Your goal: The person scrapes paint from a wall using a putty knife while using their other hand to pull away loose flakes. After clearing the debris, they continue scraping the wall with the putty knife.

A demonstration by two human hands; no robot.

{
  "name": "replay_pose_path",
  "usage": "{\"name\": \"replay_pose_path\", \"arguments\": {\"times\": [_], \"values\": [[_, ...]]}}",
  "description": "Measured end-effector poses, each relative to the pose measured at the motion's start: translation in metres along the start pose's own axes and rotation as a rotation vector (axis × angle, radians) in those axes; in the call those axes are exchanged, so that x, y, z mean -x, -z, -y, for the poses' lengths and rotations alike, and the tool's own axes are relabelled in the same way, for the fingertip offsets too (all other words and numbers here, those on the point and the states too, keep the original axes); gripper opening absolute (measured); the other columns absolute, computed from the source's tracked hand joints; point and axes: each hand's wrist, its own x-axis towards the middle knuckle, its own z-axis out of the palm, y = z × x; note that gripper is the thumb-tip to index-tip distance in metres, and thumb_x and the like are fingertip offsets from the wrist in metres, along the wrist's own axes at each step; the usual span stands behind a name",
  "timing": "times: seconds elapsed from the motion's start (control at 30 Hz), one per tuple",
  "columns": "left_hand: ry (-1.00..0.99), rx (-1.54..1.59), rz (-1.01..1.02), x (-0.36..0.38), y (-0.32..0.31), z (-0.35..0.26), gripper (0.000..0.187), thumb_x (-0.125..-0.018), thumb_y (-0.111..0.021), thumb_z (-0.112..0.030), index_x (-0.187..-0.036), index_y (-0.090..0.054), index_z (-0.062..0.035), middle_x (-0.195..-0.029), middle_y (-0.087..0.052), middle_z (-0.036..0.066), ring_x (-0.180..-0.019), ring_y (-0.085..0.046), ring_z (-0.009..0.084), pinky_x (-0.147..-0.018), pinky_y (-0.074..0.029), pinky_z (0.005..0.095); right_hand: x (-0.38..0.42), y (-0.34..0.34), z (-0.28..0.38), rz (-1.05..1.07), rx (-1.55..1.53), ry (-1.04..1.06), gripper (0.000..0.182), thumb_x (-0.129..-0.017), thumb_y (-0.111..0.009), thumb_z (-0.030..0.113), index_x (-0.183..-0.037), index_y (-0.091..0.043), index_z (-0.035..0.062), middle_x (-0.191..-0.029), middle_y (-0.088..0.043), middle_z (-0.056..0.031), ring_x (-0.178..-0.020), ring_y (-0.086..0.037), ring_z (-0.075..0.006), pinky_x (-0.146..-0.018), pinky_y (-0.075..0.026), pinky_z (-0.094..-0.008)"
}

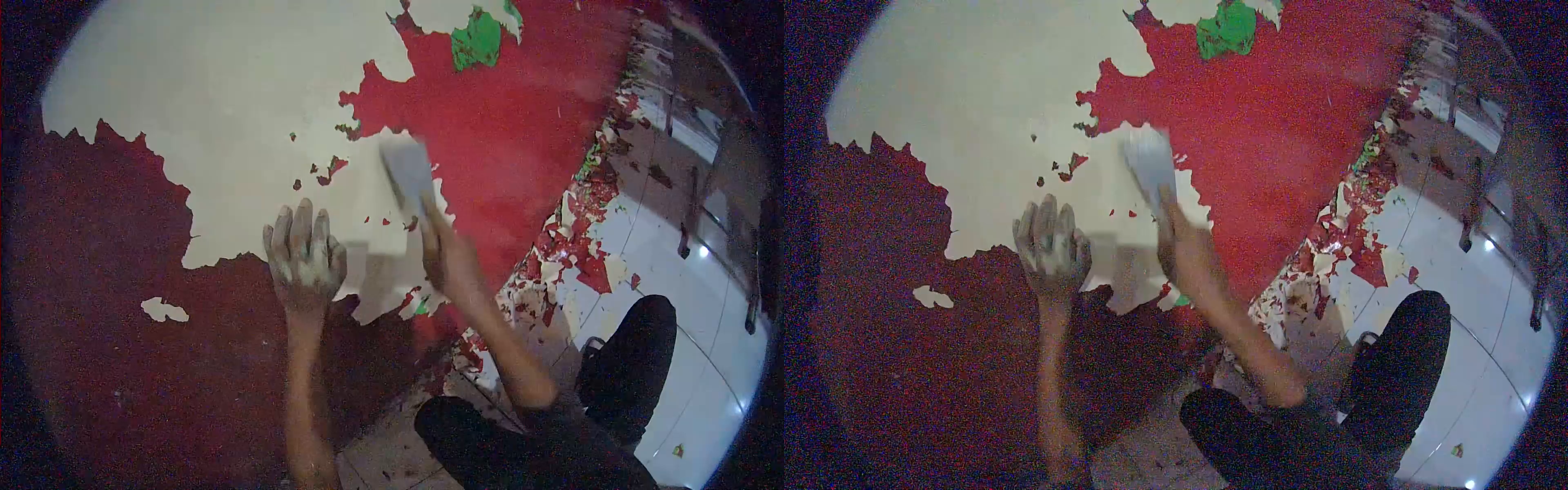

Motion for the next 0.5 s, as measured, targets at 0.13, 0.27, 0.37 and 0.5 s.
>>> {"name": "replay_pose_path", "arguments": {"times": [0.13,0.27,0.37,0.5], "values": [[0.011,0.005,0.027,-0.001,0.003,-0.002,0.034,-0.079,-0.056,-0.018,-0.11,-0.061,-0.0078,-0.129,-0.05,0.014,-0.122,-0.042,0.0355,-0.103,-0.03,0.0555,-0.021,-0.004,-0.008,-0.197,-0.094,0.094,0.045,-0.097,-0.039,0.021,-0.14,-0.034,0.0109,-0.089,-0.06,-0.0304,-0.075,-0.064,-0.0363,-0.07,-0.049,-0.0451],[0.01,-0.014,0.001,-0.004,0.003,-0.001,0.029,-0.081,-0.053,-0.018,-0.106,-0.064,-0.0084,-0.127,-0.051,0.009,-0.12,-0.044,0.0311,-0.101,-0.034,0.054,-0.028,0.0,-0.005,-0.144,-0.078,0.076,0.049,-0.096,-0.037,0.023,-0.143,-0.027,0.0152,-0.076,-0.06,-0.0291,-0.072,-0.062,-0.0441,-0.069,-0.049,-0.0528],[0.005,-0.017,-0.01,-0.001,0.002,-0.004,0.029,-0.081,-0.053,-0.018,-0.106,-0.064,-0.0083,-0.127,-0.051,0.009,-0.12,-0.044,0.0313,-0.101,-0.034,0.0543,-0.007,0.007,-0.002,-0.006,-0.091,-0.048,0.048,-0.095,-0.037,0.021,-0.142,-0.028,0.0157,-0.076,-0.061,-0.0271,-0.072,-0.061,-0.0446,-0.069,-0.05,-0.0504],[0.001,-0.024,-0.008,-0.001,0.002,-0.001,0.029,-0.081,-0.053,-0.018,-0.106,-0.064,-0.0083,-0.128,-0.051,0.009,-0.12,-0.045,0.0314,-0.101,-0.034,0.0543,-0.003,-0.009,-0.011,-0.134,-0.022,0.109,0.048,-0.096,-0.037,0.021,-0.142,-0.027,0.0077,-0.077,-0.061,-0.0293,-0.071,-0.061,-0.0445,-0.069,-0.049,-0.0509]]}}
